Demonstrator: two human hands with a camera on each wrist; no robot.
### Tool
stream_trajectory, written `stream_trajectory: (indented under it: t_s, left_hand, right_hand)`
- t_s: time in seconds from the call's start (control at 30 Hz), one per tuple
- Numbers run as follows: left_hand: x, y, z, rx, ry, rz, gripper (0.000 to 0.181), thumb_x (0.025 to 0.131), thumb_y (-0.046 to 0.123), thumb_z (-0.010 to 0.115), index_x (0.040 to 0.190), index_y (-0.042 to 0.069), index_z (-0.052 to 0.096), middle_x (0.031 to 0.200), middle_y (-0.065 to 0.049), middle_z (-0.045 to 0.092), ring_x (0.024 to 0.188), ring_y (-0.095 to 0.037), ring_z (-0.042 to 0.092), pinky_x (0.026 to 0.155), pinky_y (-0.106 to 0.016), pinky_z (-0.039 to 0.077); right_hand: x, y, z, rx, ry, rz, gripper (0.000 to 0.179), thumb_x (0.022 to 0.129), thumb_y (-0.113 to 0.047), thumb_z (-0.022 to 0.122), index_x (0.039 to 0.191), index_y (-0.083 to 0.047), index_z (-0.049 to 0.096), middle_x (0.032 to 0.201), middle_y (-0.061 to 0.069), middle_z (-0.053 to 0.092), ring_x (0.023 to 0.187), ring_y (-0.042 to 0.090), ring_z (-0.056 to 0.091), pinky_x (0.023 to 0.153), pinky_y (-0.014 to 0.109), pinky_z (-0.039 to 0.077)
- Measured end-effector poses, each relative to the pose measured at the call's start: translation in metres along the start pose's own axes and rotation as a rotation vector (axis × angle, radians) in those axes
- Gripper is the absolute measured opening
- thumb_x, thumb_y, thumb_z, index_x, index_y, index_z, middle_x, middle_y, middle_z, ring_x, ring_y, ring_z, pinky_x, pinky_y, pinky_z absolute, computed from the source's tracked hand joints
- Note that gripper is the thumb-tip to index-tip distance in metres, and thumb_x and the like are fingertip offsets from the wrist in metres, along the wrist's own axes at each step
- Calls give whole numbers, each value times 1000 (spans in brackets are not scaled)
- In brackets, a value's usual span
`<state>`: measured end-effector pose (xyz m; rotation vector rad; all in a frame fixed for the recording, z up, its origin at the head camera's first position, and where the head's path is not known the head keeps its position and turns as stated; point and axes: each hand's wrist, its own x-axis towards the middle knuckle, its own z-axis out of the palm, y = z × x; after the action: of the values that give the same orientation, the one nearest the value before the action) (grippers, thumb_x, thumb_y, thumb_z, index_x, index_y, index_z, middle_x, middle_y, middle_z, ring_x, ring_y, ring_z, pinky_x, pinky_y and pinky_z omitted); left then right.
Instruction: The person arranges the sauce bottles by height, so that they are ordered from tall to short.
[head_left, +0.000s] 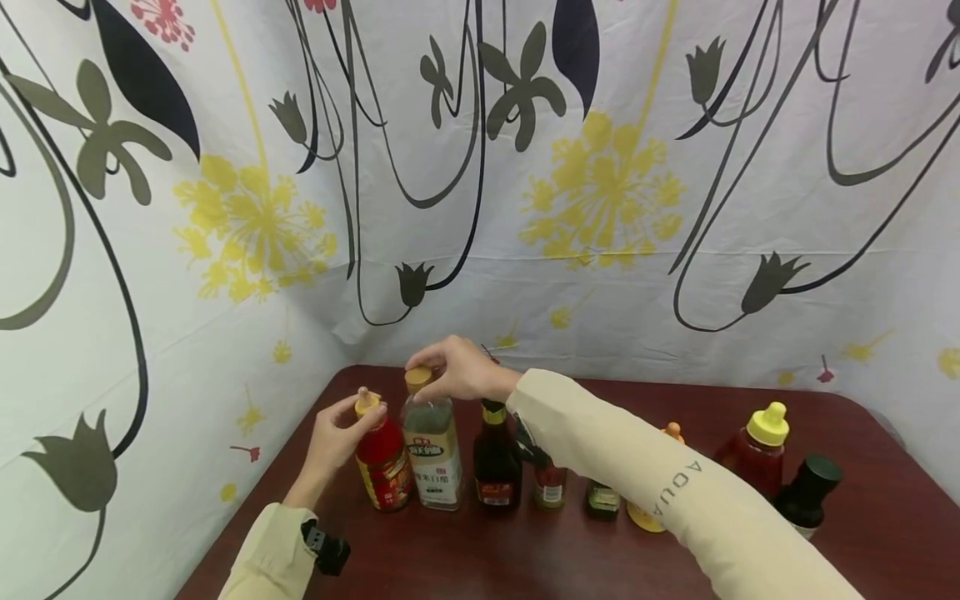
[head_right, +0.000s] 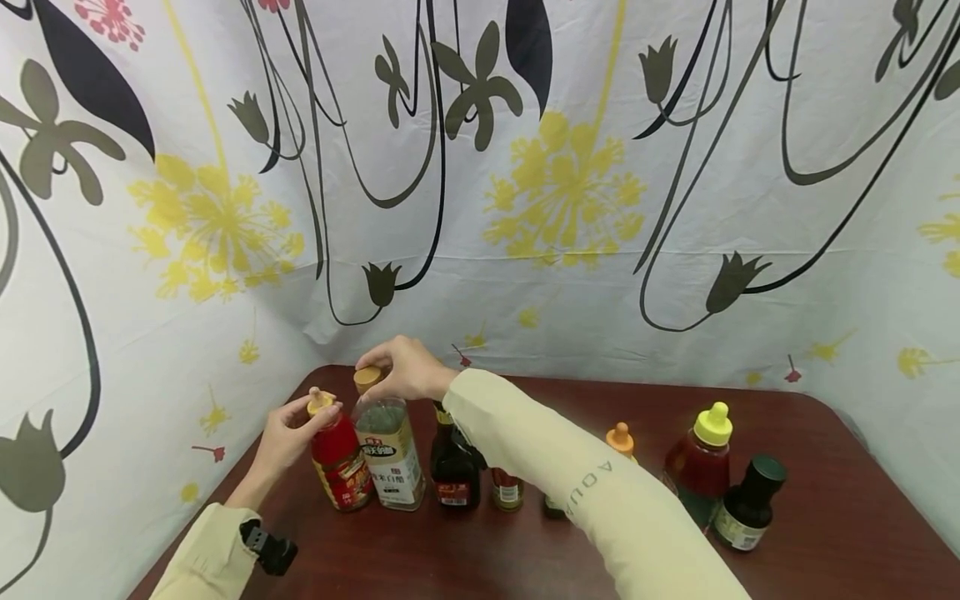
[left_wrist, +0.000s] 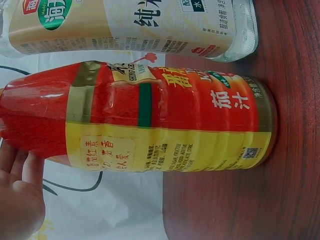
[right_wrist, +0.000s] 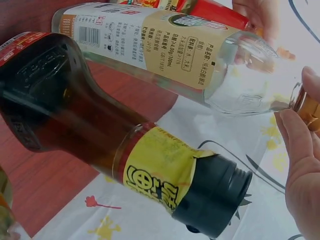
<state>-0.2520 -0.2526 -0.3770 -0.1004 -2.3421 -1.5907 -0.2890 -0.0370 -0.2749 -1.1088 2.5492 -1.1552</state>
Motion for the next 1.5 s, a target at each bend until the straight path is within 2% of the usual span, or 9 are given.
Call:
stream_trajectory:
  t_s: [0.2, 0.47, 0.77, 1.07, 1.27, 1.5]
  left_hand:
    - [-1, 1, 1, -37, 1, 13, 34, 82, 22, 64, 110, 3, 61, 104, -10, 62, 85, -6, 56, 72, -23, 47]
    - [-1, 0, 2, -55, 16, 12, 35, 81, 22, 66, 108, 1, 62, 98, -10, 64, 79, -6, 58, 69, -23, 47]
    - [2, -1, 2, -55, 26, 11, 34, 80, 21, 67, 107, 1, 63, 95, -8, 64, 77, -6, 58, 68, -22, 47]
    - [0, -3, 1, -61, 25, 28, 32, 80, 17, 67, 107, 1, 63, 94, -8, 65, 77, -6, 58, 67, -22, 47]
    - [0, -2, 1, -43, 19, 57, 31, 80, 21, 66, 104, 2, 64, 93, -5, 65, 77, -8, 59, 68, -23, 48]
    - [-1, -1, 1, -33, 24, 35, 32, 81, 19, 66, 107, 2, 63, 99, -10, 64, 79, -6, 57, 69, -22, 47]
  right_hand:
    - [1, -2, -7, 16, -21, 3, 39, 70, -13, 75, 107, -9, 63, 96, 1, 65, 81, 7, 60, 68, 21, 48]
    - [11, -8, -31, 5, 6, -5, 40, 72, -10, 74, 109, -7, 62, 101, 3, 64, 87, 10, 60, 72, 21, 47]
    - [29, 7, -50, 10, 68, -15, 39, 73, -5, 71, 111, -4, 61, 104, 9, 63, 90, 17, 60, 71, 23, 48]
    - [41, 33, -49, -19, 98, 12, 40, 73, -4, 71, 112, -4, 61, 107, 10, 62, 92, 18, 59, 73, 24, 48]
    - [45, 42, -47, -34, 110, 33, 40, 74, -3, 70, 113, -5, 61, 107, 10, 61, 92, 20, 58, 74, 25, 48]
    - [51, 50, -42, -18, 112, 42, 41, 75, -2, 69, 115, -4, 59, 109, 11, 60, 93, 22, 58, 74, 27, 48]
